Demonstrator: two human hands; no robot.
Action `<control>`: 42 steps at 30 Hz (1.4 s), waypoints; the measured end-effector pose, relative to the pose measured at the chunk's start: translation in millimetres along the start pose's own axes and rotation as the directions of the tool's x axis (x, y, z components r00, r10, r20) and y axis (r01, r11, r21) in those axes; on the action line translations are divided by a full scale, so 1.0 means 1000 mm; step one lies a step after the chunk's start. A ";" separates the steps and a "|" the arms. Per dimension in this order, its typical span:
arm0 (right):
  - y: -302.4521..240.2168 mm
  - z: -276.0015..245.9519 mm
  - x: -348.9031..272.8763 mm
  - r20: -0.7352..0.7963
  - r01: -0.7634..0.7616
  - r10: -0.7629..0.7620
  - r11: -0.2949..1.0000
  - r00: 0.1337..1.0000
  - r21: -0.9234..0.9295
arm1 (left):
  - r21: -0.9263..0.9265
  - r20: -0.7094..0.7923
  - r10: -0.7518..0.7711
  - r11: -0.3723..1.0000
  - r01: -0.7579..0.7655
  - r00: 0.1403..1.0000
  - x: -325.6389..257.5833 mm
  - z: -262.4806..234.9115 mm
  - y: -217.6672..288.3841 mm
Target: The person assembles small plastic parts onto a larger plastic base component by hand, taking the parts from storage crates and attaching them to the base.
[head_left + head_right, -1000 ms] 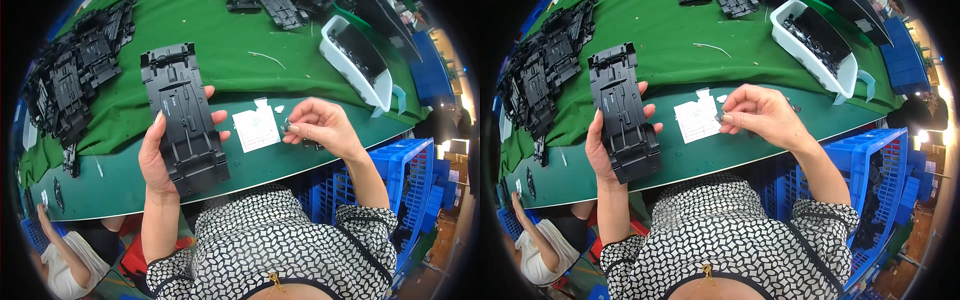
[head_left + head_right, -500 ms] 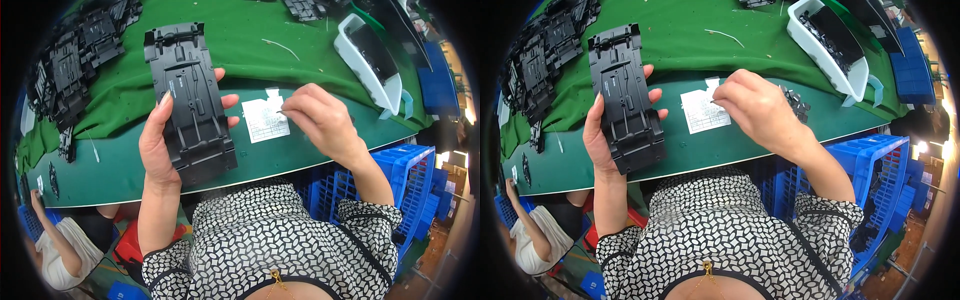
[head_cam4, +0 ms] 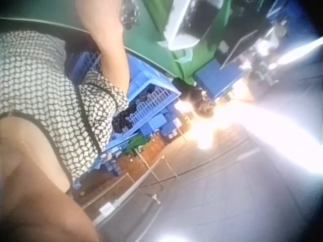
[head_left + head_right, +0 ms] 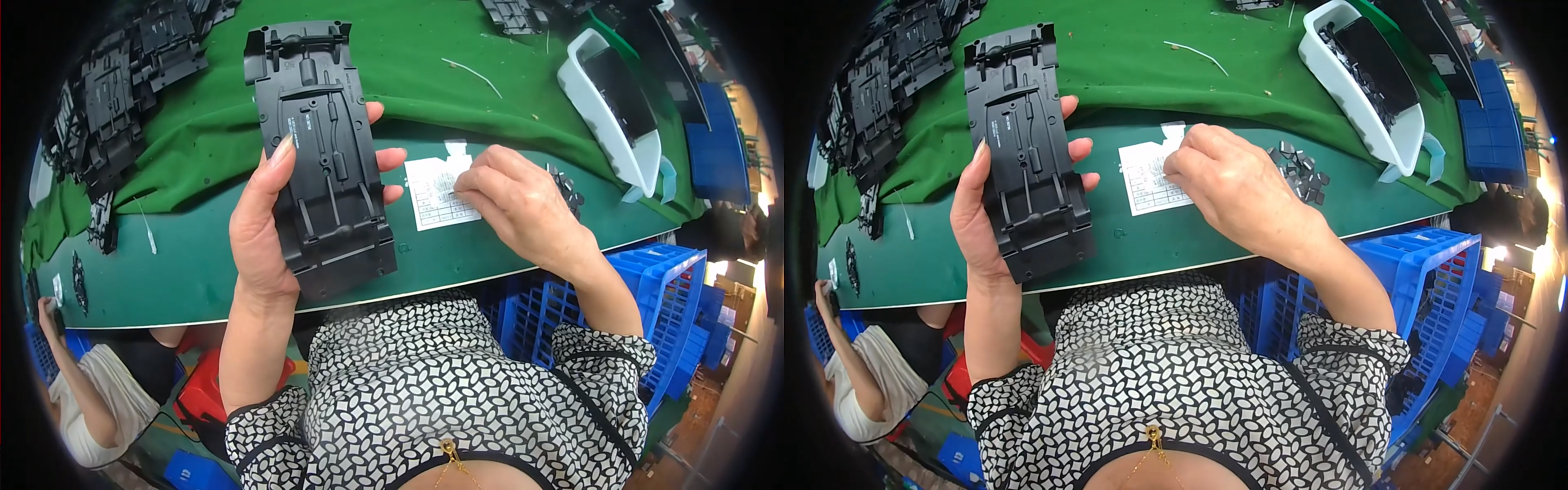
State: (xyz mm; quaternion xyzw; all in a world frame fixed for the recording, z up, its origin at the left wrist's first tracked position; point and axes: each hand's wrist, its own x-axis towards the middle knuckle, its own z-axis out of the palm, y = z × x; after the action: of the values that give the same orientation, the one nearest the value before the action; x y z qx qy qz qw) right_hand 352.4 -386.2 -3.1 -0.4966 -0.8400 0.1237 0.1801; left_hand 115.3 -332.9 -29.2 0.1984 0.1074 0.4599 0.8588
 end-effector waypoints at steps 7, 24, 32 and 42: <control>0.002 0.006 0.009 -0.006 -0.057 0.057 0.998 0.998 0.009 | 0.017 0.001 -0.004 1.000 0.004 1.000 0.001 0.002 -0.001; -0.001 -0.002 0.002 -0.054 -0.027 0.033 0.993 0.998 0.111 | 0.044 0.012 -0.007 0.999 0.006 1.000 0.003 0.000 0.001; -0.004 -0.018 0.007 0.499 -0.520 0.495 -0.107 0.712 0.848 | -0.047 0.045 -0.025 0.999 0.027 0.999 0.002 -0.003 -0.003; -0.032 -0.020 0.001 0.220 -0.405 0.504 0.293 0.835 0.866 | 0.004 0.001 -0.017 1.000 0.017 1.000 0.001 0.009 -0.003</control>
State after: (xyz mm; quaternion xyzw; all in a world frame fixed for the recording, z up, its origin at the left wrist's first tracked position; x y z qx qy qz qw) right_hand 335.1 -400.0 27.1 -0.5481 -0.4605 0.5658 0.4091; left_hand 121.2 -335.2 -22.3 0.1993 0.1095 0.4522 0.8625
